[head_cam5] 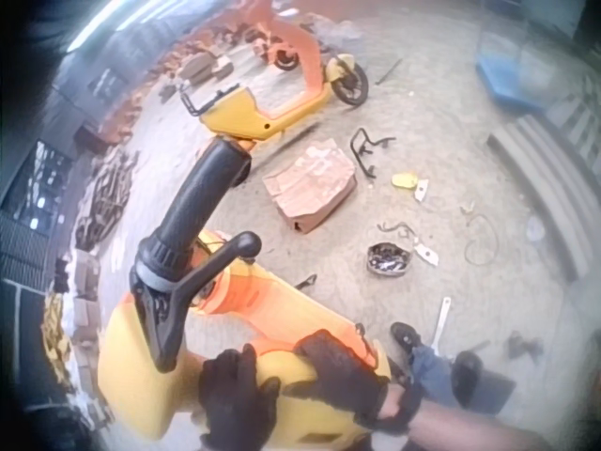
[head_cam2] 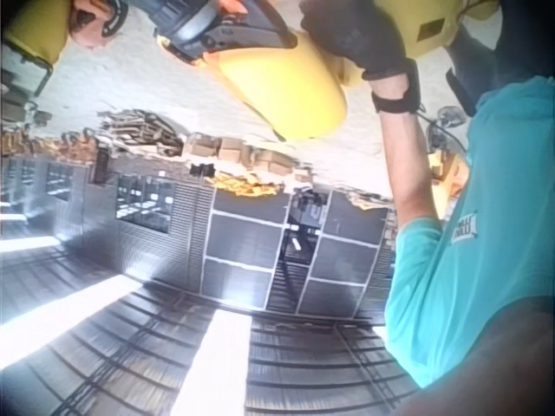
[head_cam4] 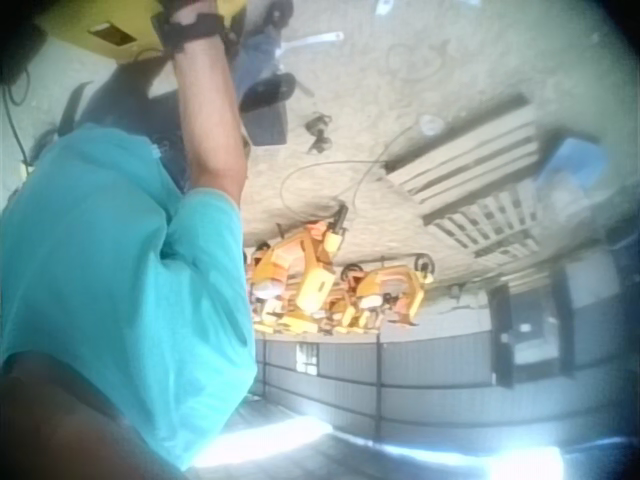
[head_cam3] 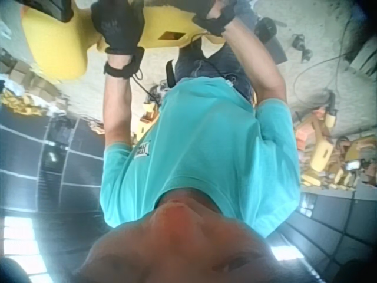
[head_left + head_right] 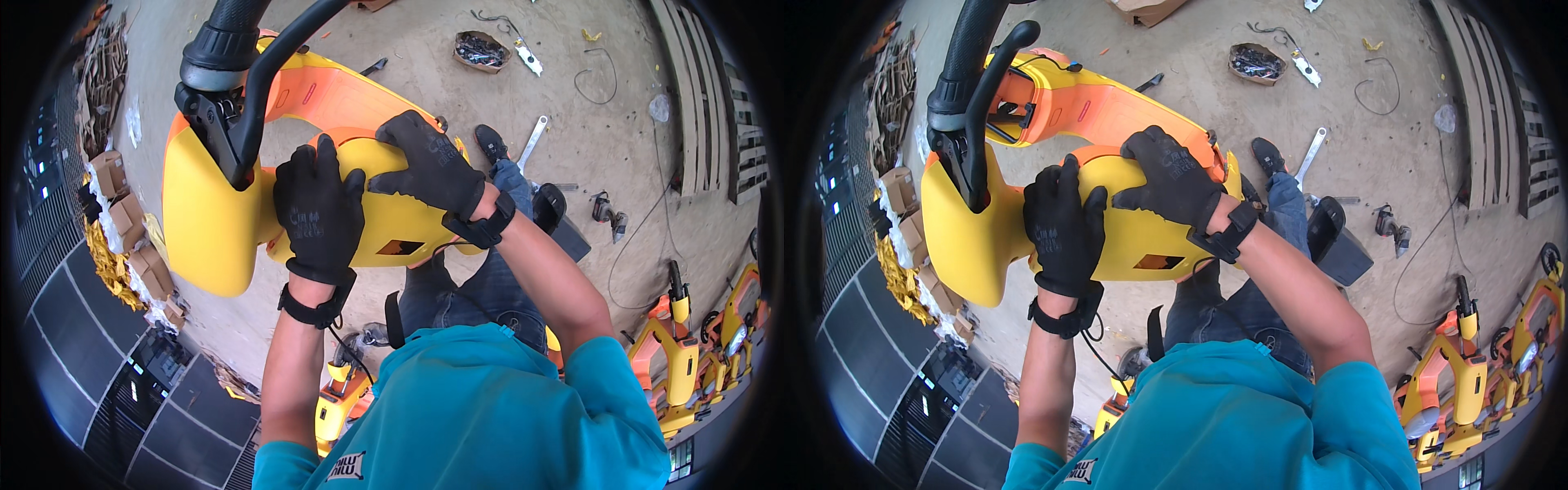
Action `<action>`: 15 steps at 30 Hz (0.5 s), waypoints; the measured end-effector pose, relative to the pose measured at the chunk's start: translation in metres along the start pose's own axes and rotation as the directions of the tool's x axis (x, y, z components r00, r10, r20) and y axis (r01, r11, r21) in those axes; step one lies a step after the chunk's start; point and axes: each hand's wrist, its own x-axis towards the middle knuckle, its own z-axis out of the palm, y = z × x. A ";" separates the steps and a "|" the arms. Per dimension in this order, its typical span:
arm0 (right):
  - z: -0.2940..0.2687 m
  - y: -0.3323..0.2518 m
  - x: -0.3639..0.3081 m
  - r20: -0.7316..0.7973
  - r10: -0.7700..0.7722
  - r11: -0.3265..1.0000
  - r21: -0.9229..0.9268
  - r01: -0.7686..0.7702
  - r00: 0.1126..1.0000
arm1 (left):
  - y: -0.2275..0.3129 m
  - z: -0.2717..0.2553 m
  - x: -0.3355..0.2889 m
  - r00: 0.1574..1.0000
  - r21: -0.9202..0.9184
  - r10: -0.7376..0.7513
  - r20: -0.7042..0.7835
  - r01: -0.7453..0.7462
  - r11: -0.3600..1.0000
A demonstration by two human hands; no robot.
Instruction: The person disassembles the yellow and orange plastic fairing components from a small electric motorcycle by hand. They pull apart the interlocking panels and unclip internal plastic fasteners until the front bodywork is removed.
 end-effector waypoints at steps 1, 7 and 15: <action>-0.001 0.001 -0.004 -0.003 0.002 1.000 0.000 -0.002 1.000 | 0.000 0.002 0.000 1.000 -0.027 0.012 -0.027 -0.013 1.000; -0.011 0.023 -0.048 0.126 0.205 0.972 -0.143 -0.187 0.971 | -0.010 0.012 -0.003 0.996 -0.066 0.058 -0.069 -0.062 0.996; -0.014 0.077 -0.118 0.145 0.329 0.927 -0.238 -0.290 0.933 | -0.004 0.002 0.008 0.998 0.028 0.062 0.014 -0.062 0.998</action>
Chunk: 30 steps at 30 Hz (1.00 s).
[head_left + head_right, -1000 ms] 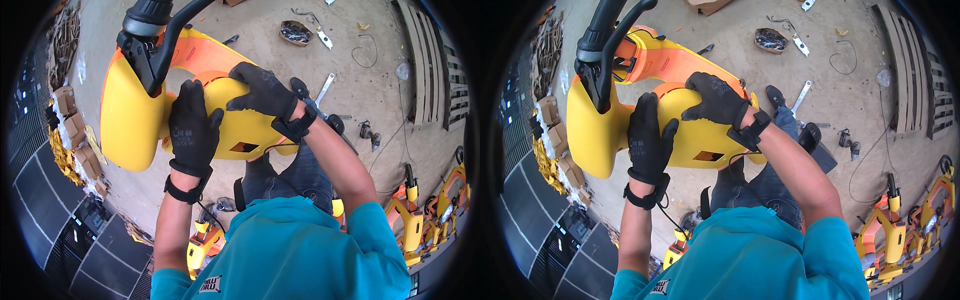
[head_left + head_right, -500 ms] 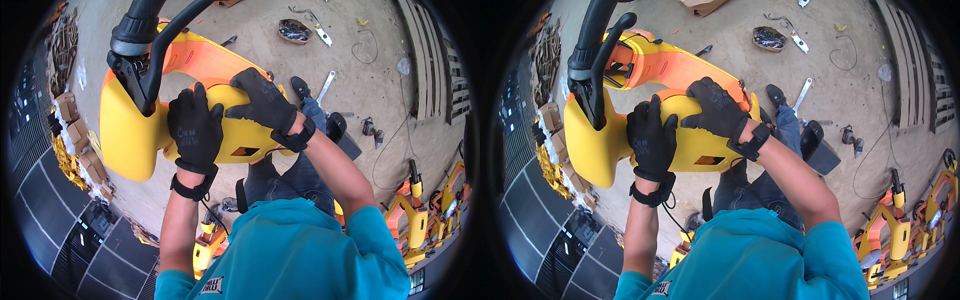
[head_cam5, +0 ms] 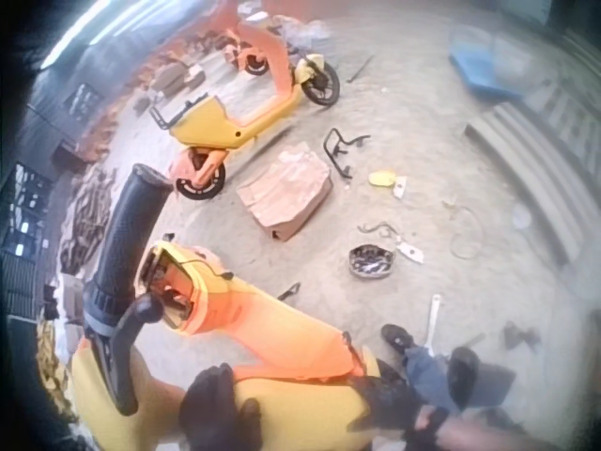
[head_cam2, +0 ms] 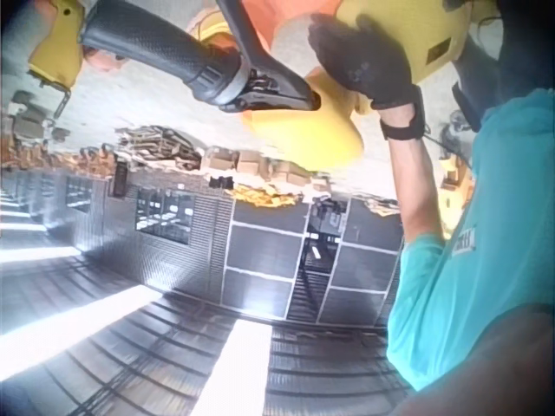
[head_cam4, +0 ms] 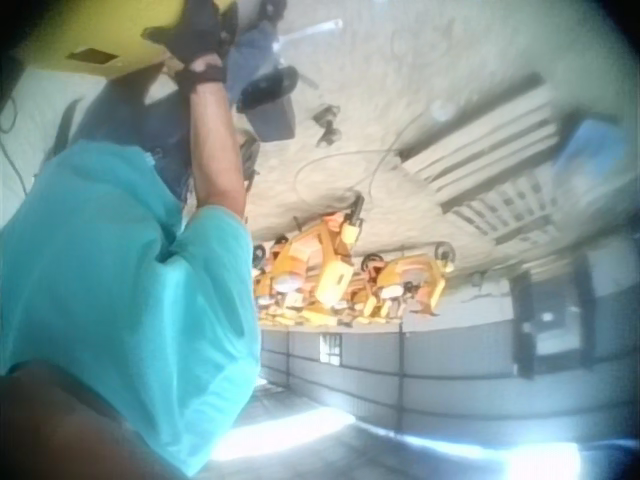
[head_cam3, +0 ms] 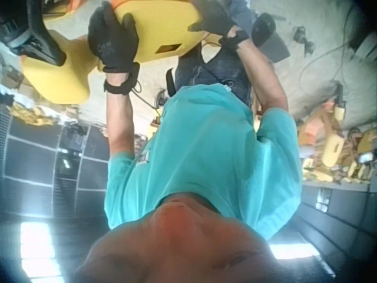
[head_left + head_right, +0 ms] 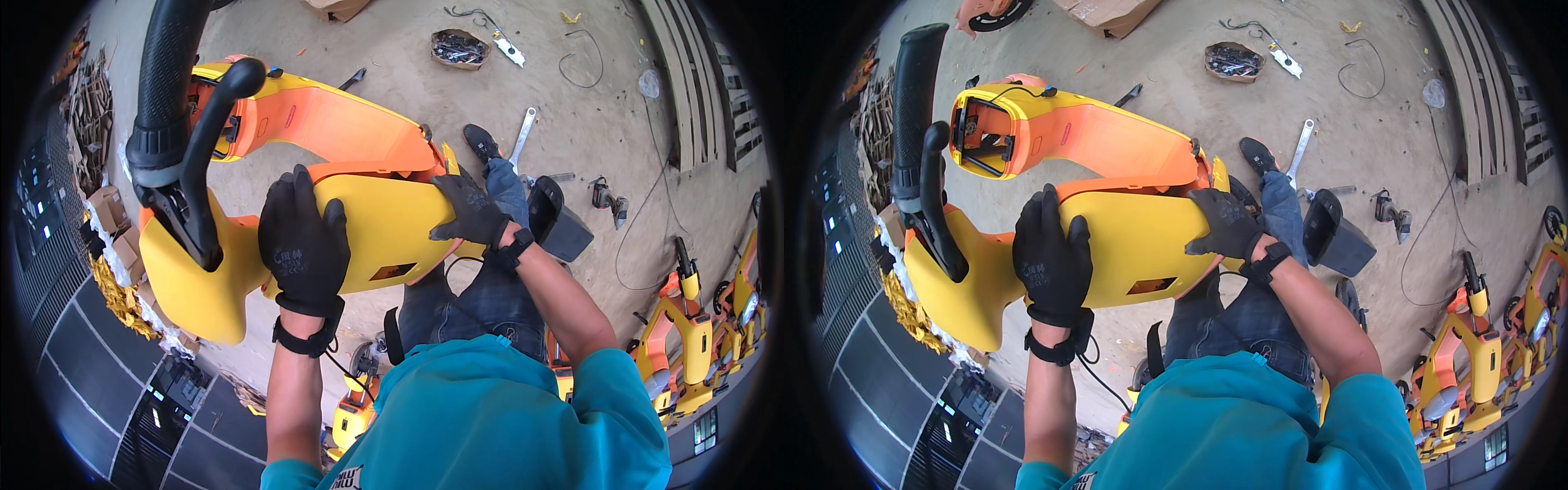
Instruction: The person disassembles the yellow and orange plastic fairing components from a small electric motorcycle by hand. They pull apart the interlocking panels and unclip internal plastic fasteners until the front bodywork is removed.
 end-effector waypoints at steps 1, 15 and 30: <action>0.003 0.003 0.000 0.000 -0.004 1.000 -0.024 0.004 1.000 | 0.000 0.000 0.002 1.000 0.023 0.006 -0.012 -0.006 1.000; -0.005 0.002 0.015 0.089 0.004 0.992 0.122 -0.015 0.996 | 0.002 -0.004 0.018 0.994 0.027 -0.018 0.104 0.015 1.000; 0.033 0.049 -0.030 -0.114 0.403 0.838 0.445 -0.316 0.908 | 0.000 0.001 0.022 0.987 0.096 -0.047 0.152 0.033 0.995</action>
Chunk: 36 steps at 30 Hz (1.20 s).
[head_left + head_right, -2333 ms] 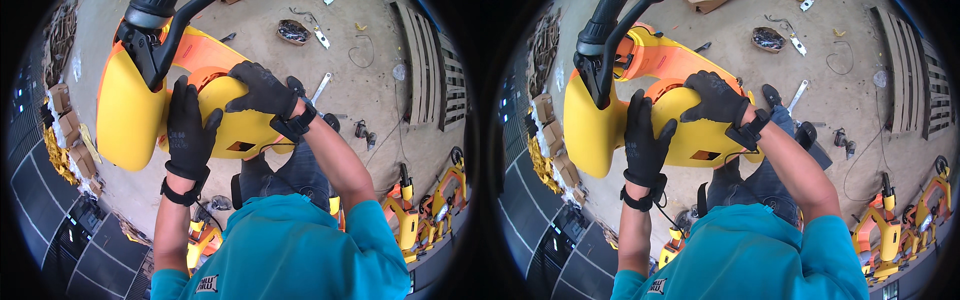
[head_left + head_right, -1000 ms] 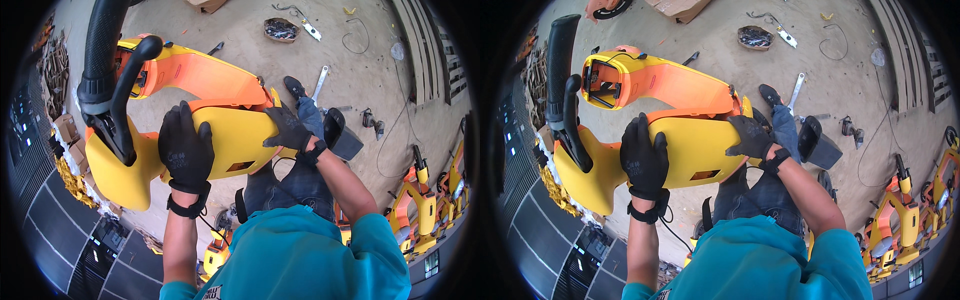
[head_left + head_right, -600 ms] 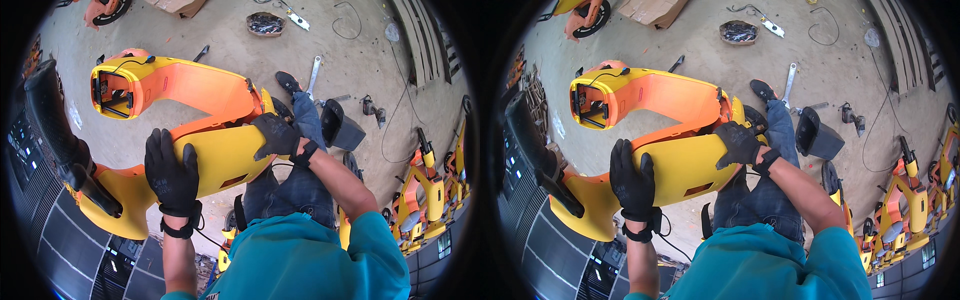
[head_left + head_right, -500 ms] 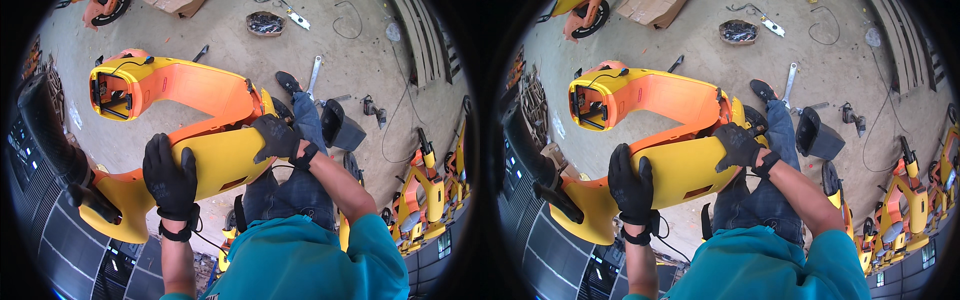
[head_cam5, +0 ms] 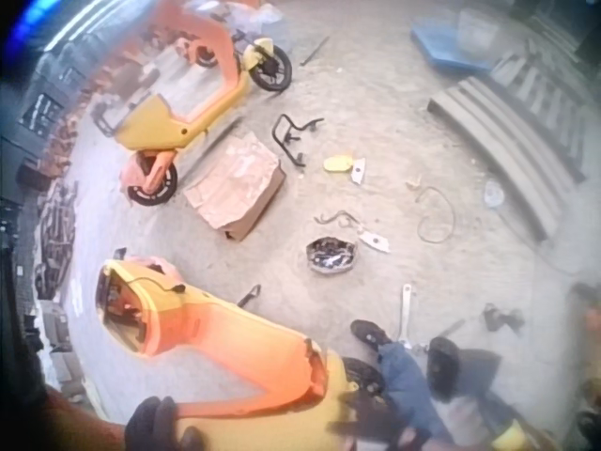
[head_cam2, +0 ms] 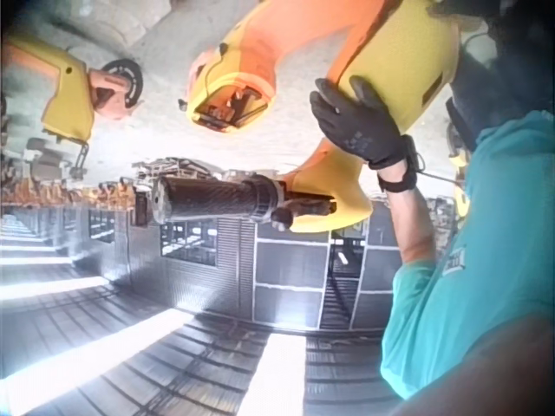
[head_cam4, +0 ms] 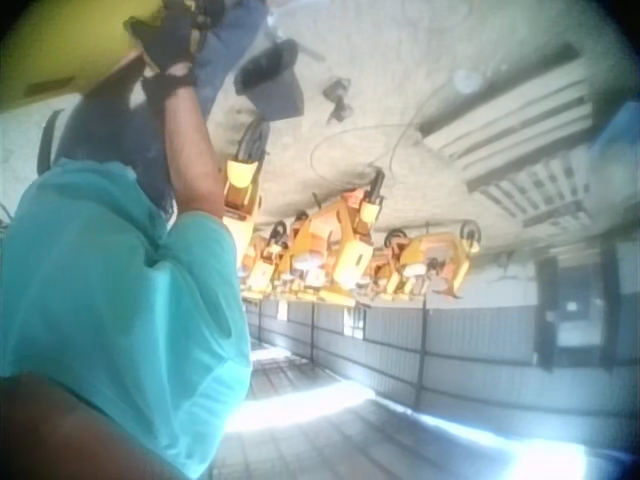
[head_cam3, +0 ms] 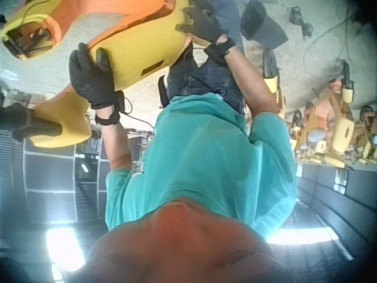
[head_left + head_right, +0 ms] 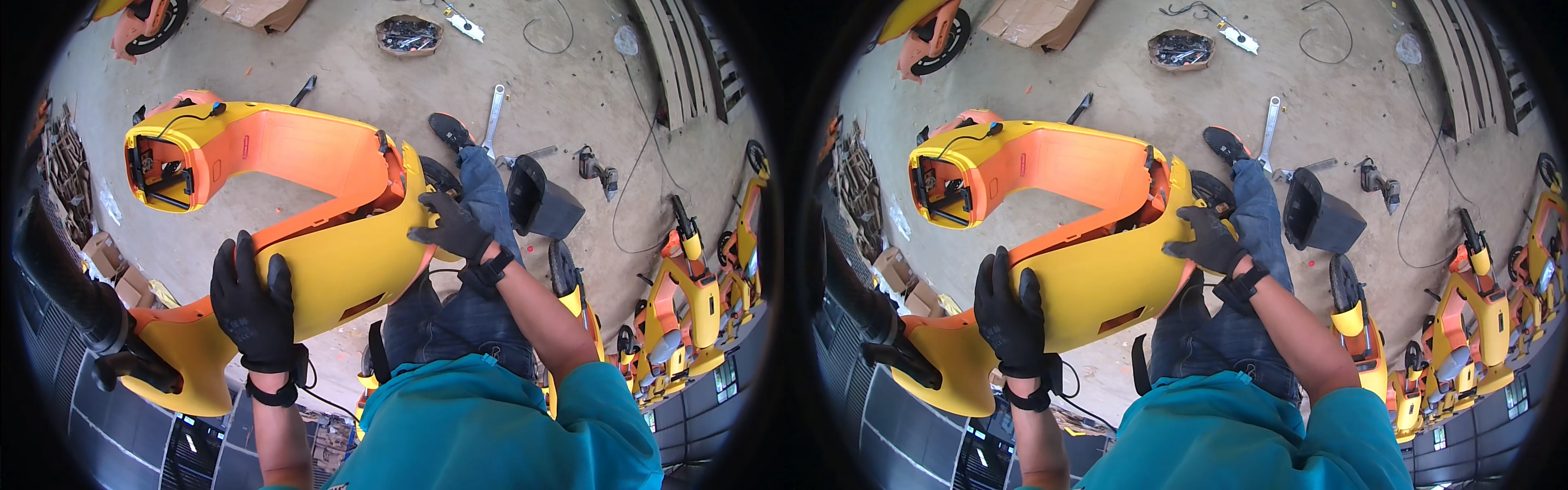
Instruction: The person disassembles the yellow and orange plastic fairing components from a small electric motorcycle by hand. They pull apart the interlocking panels and unclip internal plastic fasteners until the front bodywork is removed.
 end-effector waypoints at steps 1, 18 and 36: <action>-0.002 0.024 0.001 0.009 0.176 0.980 0.089 -0.176 0.984 | 0.001 -0.001 0.001 1.000 -0.004 0.007 -0.004 -0.007 1.000; -0.003 0.009 0.107 0.154 0.053 0.985 -0.168 -0.027 0.987 | 0.004 -0.004 0.000 1.000 -0.004 0.009 -0.019 -0.009 1.000; -0.011 -0.004 0.101 0.323 0.050 0.986 0.132 -0.098 0.945 | 0.007 -0.005 0.001 1.000 -0.013 0.001 -0.025 -0.002 1.000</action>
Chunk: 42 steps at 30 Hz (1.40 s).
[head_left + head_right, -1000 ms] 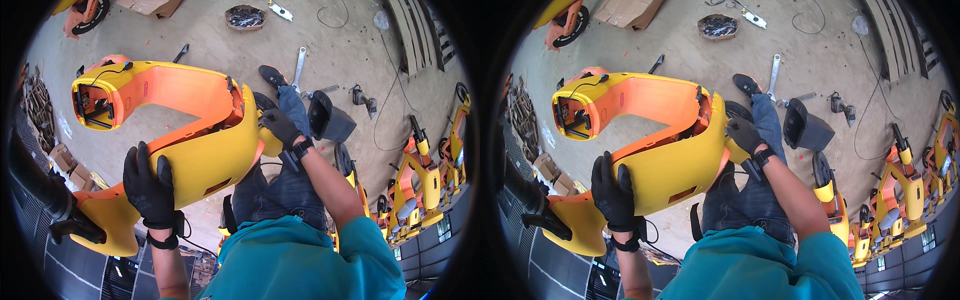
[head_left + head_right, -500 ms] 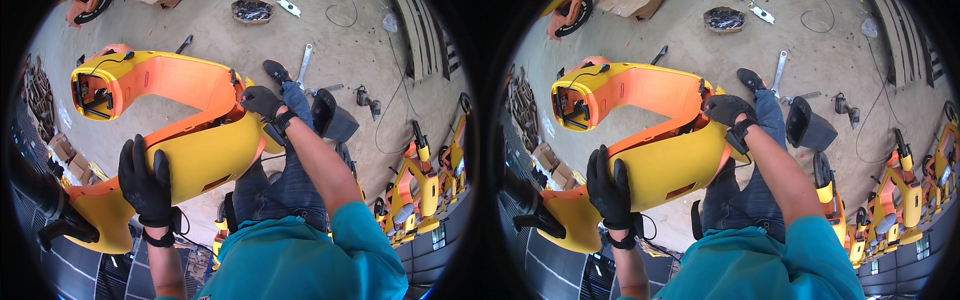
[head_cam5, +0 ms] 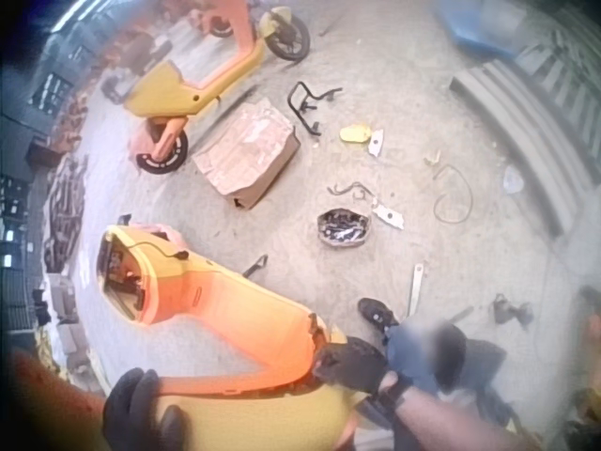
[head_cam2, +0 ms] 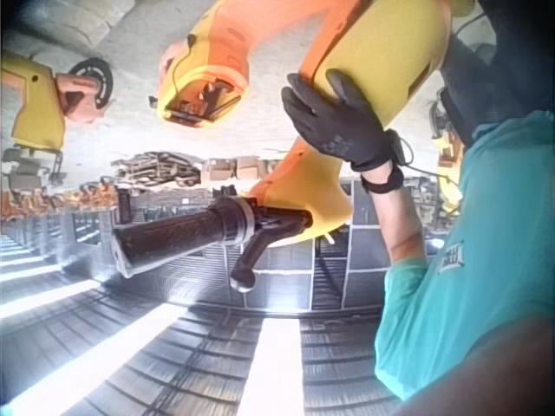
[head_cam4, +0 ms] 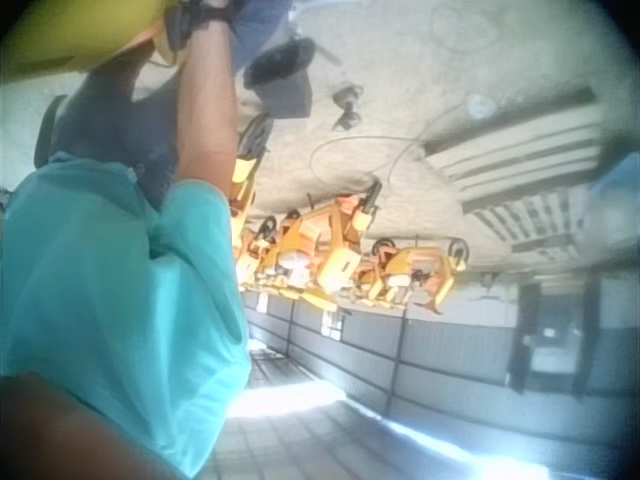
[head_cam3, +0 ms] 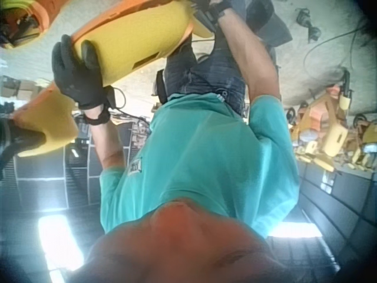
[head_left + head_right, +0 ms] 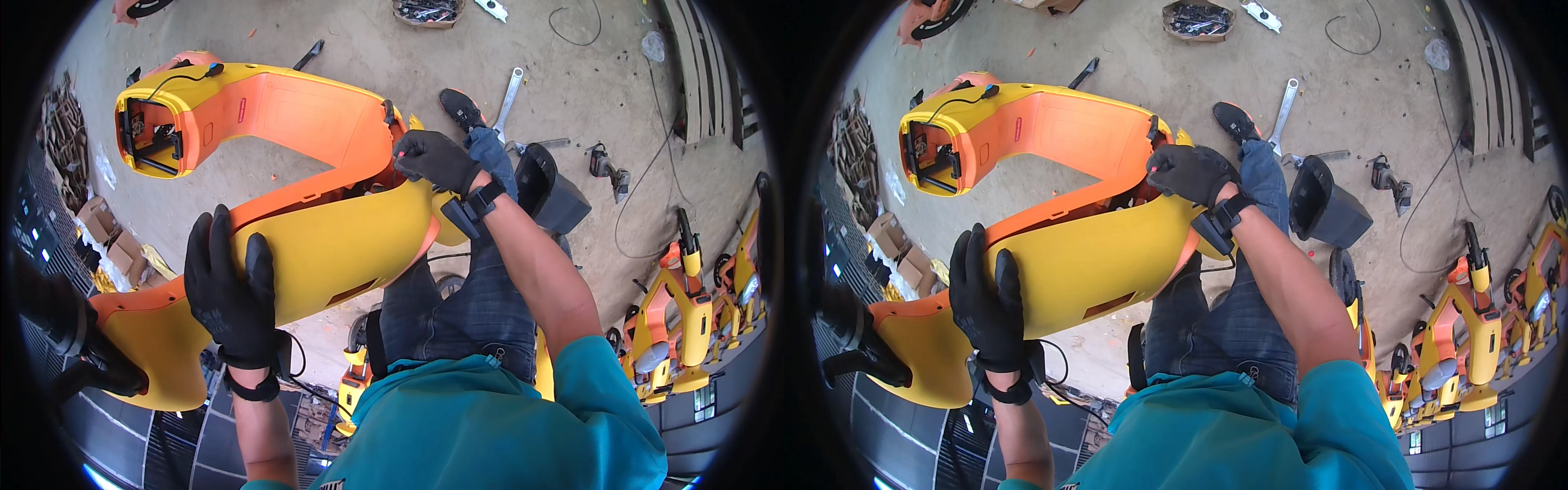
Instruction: The person disassembles the yellow and orange plastic fairing components from a small electric motorcycle by hand. They pull apart the interlocking panels and unclip internal plastic fasteners until the front bodywork is removed.
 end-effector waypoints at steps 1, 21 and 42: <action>0.002 -0.005 -0.002 0.003 -0.006 1.000 -0.005 0.006 1.000 | -0.001 0.000 -0.001 1.000 0.000 -0.011 0.003 0.011 1.000; 0.038 -0.055 -0.069 0.064 -0.333 0.912 -0.230 0.339 0.941 | 0.007 -0.014 -0.030 0.996 -0.119 0.058 -0.063 -0.065 0.991; 0.030 -0.027 -0.052 0.235 -0.126 0.928 -0.316 0.199 0.964 | 0.020 -0.032 -0.037 0.998 -0.057 0.015 0.061 -0.012 0.998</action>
